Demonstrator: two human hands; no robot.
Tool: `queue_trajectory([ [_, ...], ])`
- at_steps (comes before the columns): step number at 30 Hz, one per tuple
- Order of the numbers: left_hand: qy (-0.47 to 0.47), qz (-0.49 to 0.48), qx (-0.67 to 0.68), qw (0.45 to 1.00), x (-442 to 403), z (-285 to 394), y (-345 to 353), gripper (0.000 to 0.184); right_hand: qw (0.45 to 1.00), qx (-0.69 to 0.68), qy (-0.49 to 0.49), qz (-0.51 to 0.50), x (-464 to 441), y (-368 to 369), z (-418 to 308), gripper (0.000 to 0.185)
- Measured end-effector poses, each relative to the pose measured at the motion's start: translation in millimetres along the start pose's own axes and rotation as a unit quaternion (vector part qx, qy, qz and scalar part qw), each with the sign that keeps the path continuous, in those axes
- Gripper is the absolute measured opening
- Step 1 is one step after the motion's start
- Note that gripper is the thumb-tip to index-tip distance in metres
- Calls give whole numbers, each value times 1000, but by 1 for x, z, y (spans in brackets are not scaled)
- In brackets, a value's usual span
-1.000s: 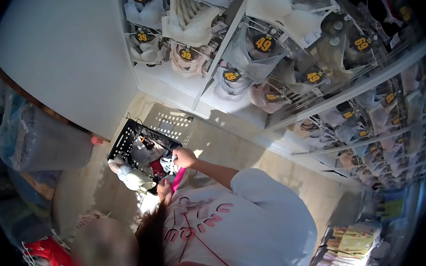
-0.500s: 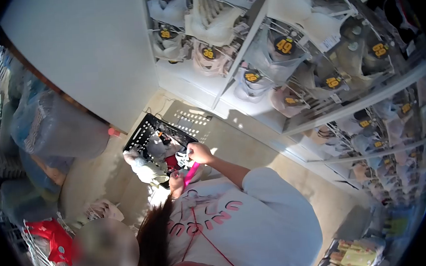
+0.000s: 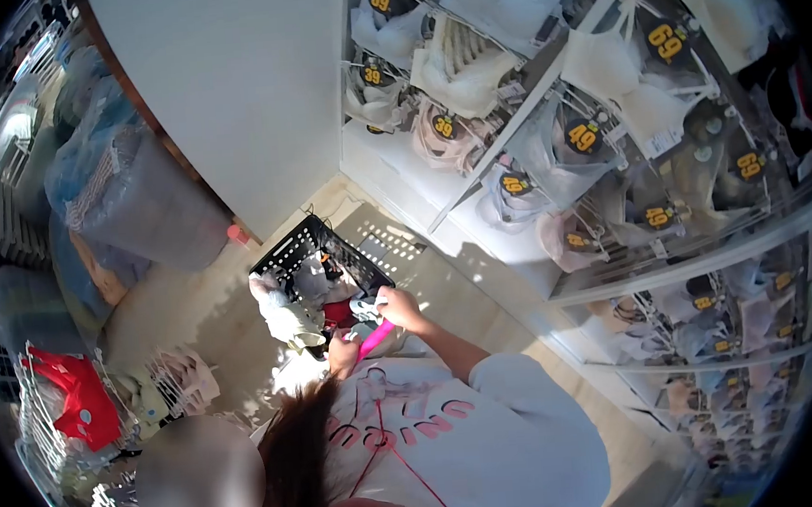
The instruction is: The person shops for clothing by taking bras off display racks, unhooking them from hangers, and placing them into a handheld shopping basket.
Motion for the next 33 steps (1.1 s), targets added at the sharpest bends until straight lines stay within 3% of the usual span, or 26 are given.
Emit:
queue_trajectory([
  [8, -8, -11, 40, 999, 27, 18, -10, 29, 999, 41, 18, 1, 13, 9, 16, 16],
  [11, 40, -11, 52, 998, 28, 22, -11, 29, 999, 32, 22, 15, 15, 8, 18, 16],
  [23, 71, -46, 49, 995, 24, 10, -3, 28, 994, -25, 72, 72, 35, 8, 25, 16],
  [29, 146, -29, 62, 987, 56, 21, -34, 28, 988, -28, 74, 134, 78, 15, 21, 16],
  [30, 207, -7, 97, 973, 52, 0, -29, 29, 988, -36, 87, 125, 91, 18, 20, 16],
  [33, 248, -8, 82, 965, 90, 3, -61, 29, 983, -67, 55, 160, 135, 34, 10, 19],
])
Point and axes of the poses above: each hand's wrist, its own x-axis away from the middle knuckle, its own y-axis out of the palm, z = x × y, the point moved 8 cm from there along -x, towards the middle knuckle, and after that the axes turned 4 degrees about y, right-handed, at the moved point
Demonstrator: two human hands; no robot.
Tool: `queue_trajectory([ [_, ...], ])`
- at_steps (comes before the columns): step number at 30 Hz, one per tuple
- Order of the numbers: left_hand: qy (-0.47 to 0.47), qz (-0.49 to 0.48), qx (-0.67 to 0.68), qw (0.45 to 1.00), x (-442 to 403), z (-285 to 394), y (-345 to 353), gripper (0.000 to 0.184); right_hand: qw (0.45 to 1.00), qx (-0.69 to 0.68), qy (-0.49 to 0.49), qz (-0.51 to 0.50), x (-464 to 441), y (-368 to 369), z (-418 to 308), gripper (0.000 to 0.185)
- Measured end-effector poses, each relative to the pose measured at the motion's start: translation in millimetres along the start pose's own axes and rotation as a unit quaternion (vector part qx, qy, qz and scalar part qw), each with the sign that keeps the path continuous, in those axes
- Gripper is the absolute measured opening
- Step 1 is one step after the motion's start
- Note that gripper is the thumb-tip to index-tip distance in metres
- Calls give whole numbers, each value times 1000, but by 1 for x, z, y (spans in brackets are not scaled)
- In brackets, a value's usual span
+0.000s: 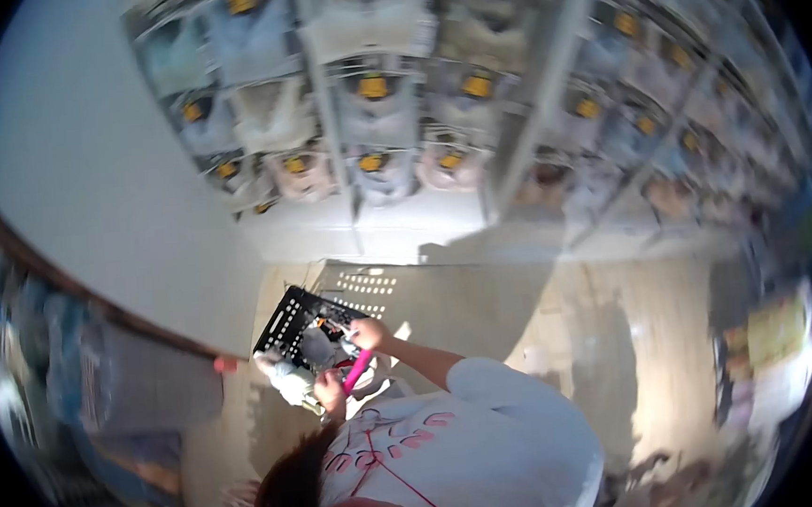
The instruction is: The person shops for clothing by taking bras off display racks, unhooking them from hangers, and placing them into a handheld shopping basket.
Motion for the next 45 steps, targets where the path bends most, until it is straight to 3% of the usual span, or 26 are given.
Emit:
queue_trajectory([
  [4, 28, -2, -112, 993, 38, 32, -39, 26, 998, 2, 52, -37, 80, -10, -15, 21],
  [5, 13, -16, -130, 991, 46, 32, -47, 26, 998, -8, 61, -32, 103, -16, -23, 23],
  [6, -75, -45, -128, 988, 70, 77, -54, 25, 997, -10, 61, -44, 117, -1, -17, 25],
  [7, 26, -55, -159, 985, 61, 64, -63, 25, 996, -13, 70, -53, 128, -3, -28, 27],
  [9, 71, -91, -188, 975, 57, 34, -77, 23, 997, -19, 71, 11, 175, -14, -42, 29],
  [11, 104, -137, -168, 971, 69, 52, -95, 21, 992, -56, 108, -18, 209, -8, -57, 31],
  [12, 120, -158, -150, 969, 62, 58, -94, 19, 993, -67, 99, -25, 215, -2, -61, 33],
  [13, 6, -199, -168, 965, 60, 66, -95, 19, 993, -71, 87, -30, 214, 13, -62, 35],
  [16, 170, -211, -173, 947, 48, 71, -107, 20, 987, -125, 72, -69, 226, 49, -70, 37],
  [17, 74, -208, -183, 958, 31, 38, -114, 21, 982, -149, 75, -84, 227, 62, -70, 38],
  [19, 7, -260, -152, 954, 47, 65, -122, 23, 966, -224, 18, -130, 241, 78, -92, 38],
  [21, 183, -323, -198, 908, 48, 99, -111, 25, 944, -282, -34, -165, 232, 95, -105, 38],
  [22, 136, -329, -179, 917, 39, 93, -111, 25, 940, -292, -39, -170, 226, 96, -111, 38],
  [24, 40, -342, -142, 928, 20, 76, -106, 25, 940, -292, -31, -171, 216, 93, -123, 38],
  [30, 78, -315, -140, 935, -13, 78, -122, 23, 968, -213, 49, -120, 199, 87, -152, 37],
  [38, 106, -390, -120, 907, -56, 96, -64, 28, 973, -167, 158, -18, 198, 71, -150, 37],
  [42, 139, -450, -168, 866, -59, 120, -12, 24, 964, -149, 218, 30, 211, 63, -137, 36],
  [43, 115, -487, -129, 856, -60, 114, 7, 24, 961, -145, 234, 42, 214, 61, -135, 36],
  [45, 177, -517, -156, 823, -51, 121, 33, 26, 952, -139, 265, 63, 220, 59, -130, 36],
])
Point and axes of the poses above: each hand's wrist, its own x-axis away from the middle knuckle, its own y-axis out of the palm, z = x × y, the point moved 8 cm from there along -x, towards the middle knuckle, and after that the axes turned 4 degrees about y, right-handed, at the moved point
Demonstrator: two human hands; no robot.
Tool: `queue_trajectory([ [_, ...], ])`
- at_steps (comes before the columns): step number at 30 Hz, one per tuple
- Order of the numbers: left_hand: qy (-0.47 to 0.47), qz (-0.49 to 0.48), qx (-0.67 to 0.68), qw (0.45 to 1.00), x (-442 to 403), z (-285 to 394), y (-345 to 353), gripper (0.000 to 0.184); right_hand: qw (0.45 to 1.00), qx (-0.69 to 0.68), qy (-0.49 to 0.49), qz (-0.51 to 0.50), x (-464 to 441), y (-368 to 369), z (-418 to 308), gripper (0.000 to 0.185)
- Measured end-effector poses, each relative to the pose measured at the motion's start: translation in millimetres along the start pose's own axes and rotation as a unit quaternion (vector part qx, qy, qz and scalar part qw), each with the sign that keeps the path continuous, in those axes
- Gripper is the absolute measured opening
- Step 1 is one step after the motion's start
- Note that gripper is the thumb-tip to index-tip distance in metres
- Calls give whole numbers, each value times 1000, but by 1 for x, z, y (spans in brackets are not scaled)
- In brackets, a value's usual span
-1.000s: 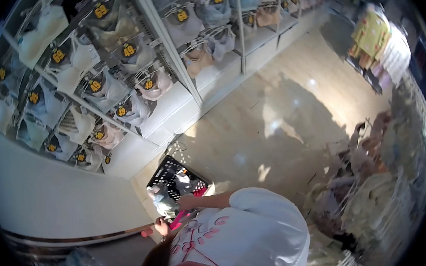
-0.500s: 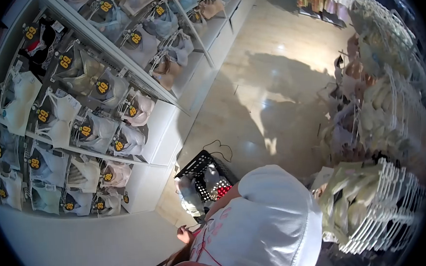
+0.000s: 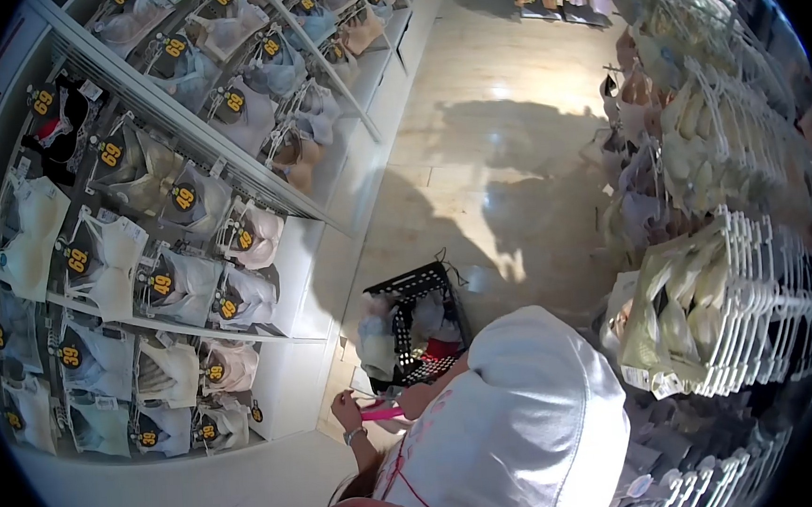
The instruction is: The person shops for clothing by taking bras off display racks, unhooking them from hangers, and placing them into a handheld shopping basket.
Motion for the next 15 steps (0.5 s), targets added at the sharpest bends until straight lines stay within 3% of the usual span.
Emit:
queue_trajectory([
  [4, 37, 42, 14, 998, -54, 7, 17, 31, 997, 7, 46, 55, 2, -36, 5, 36],
  [8, 82, 1, 2, 997, -114, 46, 65, 34, 993, 4, 77, 92, -3, -101, 22, 34],
  [12, 53, -47, 46, 996, -166, 68, 122, 34, 987, -18, 95, 130, -14, -150, 64, 38],
  [13, 113, -47, 10, 992, -179, 83, 137, 33, 985, -13, 100, 140, -13, -165, 72, 39],
  [15, 107, -64, 0, 992, -197, 100, 166, 32, 982, -23, 112, 152, -12, -194, 92, 39],
])
Point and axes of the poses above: each hand's wrist, its own x-axis away from the middle knuckle, its own y-axis out of the palm, z = x × y, the point moved 8 cm from there along -x, towards the middle knuckle, and after that the axes turned 4 degrees about y, right-handed, at the moved point
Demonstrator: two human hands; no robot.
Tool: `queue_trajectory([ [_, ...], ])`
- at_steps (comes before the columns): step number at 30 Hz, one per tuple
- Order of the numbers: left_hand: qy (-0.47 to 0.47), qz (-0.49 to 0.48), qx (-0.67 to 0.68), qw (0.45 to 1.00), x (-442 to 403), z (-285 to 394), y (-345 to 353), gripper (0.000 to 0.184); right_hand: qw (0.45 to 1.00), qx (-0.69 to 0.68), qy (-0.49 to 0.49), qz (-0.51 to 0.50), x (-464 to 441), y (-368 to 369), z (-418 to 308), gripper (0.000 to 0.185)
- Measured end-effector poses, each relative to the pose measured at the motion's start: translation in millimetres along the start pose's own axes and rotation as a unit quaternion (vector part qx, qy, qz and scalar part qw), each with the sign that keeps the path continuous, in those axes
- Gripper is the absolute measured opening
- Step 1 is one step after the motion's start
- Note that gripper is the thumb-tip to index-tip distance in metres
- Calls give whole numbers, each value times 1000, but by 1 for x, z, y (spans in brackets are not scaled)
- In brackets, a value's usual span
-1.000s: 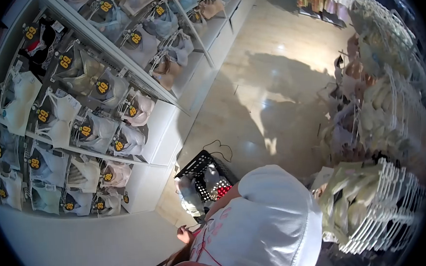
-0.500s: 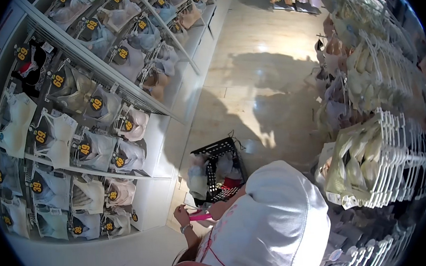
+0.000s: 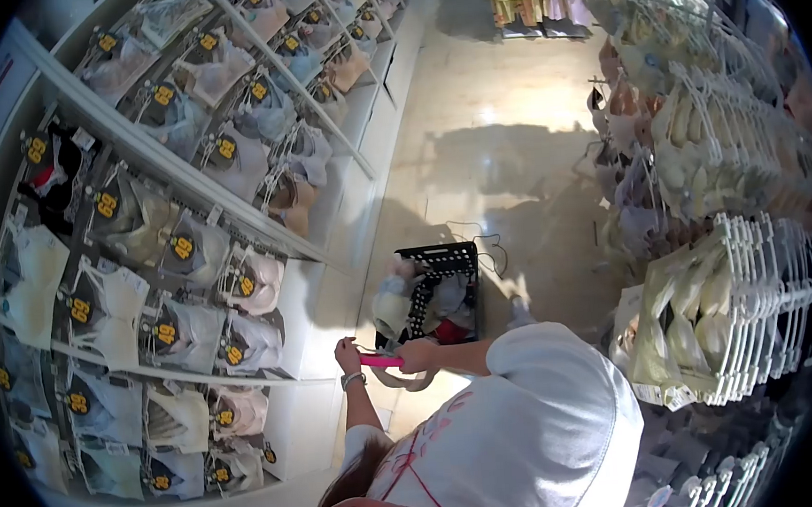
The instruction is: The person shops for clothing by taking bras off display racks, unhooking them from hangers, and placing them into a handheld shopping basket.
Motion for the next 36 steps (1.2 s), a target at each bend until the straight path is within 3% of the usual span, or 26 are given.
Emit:
queue_trajectory([
  [6, 36, -46, -58, 997, -87, 46, 90, 28, 996, -19, 9, 85, -44, -84, 79, 34],
  [7, -11, -70, -9, 997, -89, 76, 100, 26, 996, -9, 9, 86, -57, -94, 95, 33],
  [8, 10, -76, 7, 997, -112, 68, 119, 25, 996, -7, 23, 89, -61, -113, 109, 39],
  [11, -58, -73, 144, 985, -166, 77, 151, 21, 991, 1, 69, 116, -95, -156, 160, 50],
  [12, -127, -53, 305, 943, -186, 82, 167, 20, 990, -44, 101, 88, -97, -178, 172, 53],
  [13, -163, -15, 358, 919, -191, 122, 169, 23, 987, -66, 121, 82, -100, -197, 183, 58],
  [14, -170, -41, 356, 918, -217, 135, 176, 26, 983, -79, 128, 101, -117, -203, 204, 58],
  [16, -147, -82, 332, 928, -247, 213, 187, 34, 972, -120, 145, 144, -136, -229, 238, 55],
  [17, -142, -110, 368, 912, -277, 217, 204, 39, 962, -150, 157, 167, -137, -251, 247, 52],
  [20, -80, -223, 362, 902, -288, 325, 238, 47, 906, -324, -39, 270, -150, -309, 270, 40],
  [23, -47, -245, 419, 873, -329, 359, 283, 43, 932, -300, -48, 199, -182, -343, 299, 38],
  [24, -54, -243, 431, 867, -347, 367, 298, 41, 941, -308, 14, 141, -197, -348, 316, 35],
  [28, -51, -256, 435, 862, -405, 397, 353, 38, 940, -314, 8, 135, -234, -387, 353, 31],
  [30, -42, -263, 418, 869, -432, 418, 372, 38, 926, -351, 14, 138, -258, -392, 385, 31],
  [36, -15, -279, 362, 889, -518, 436, 428, 31, 921, -313, 116, 202, -252, -486, 375, 23],
])
Point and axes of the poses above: each hand's wrist, its own x-axis away from the middle knuckle, its own y-axis out of the palm, z = x × y, the point moved 8 cm from there along -x, towards the middle knuckle, and after that the axes turned 4 degrees about y, right-handed, at the moved point
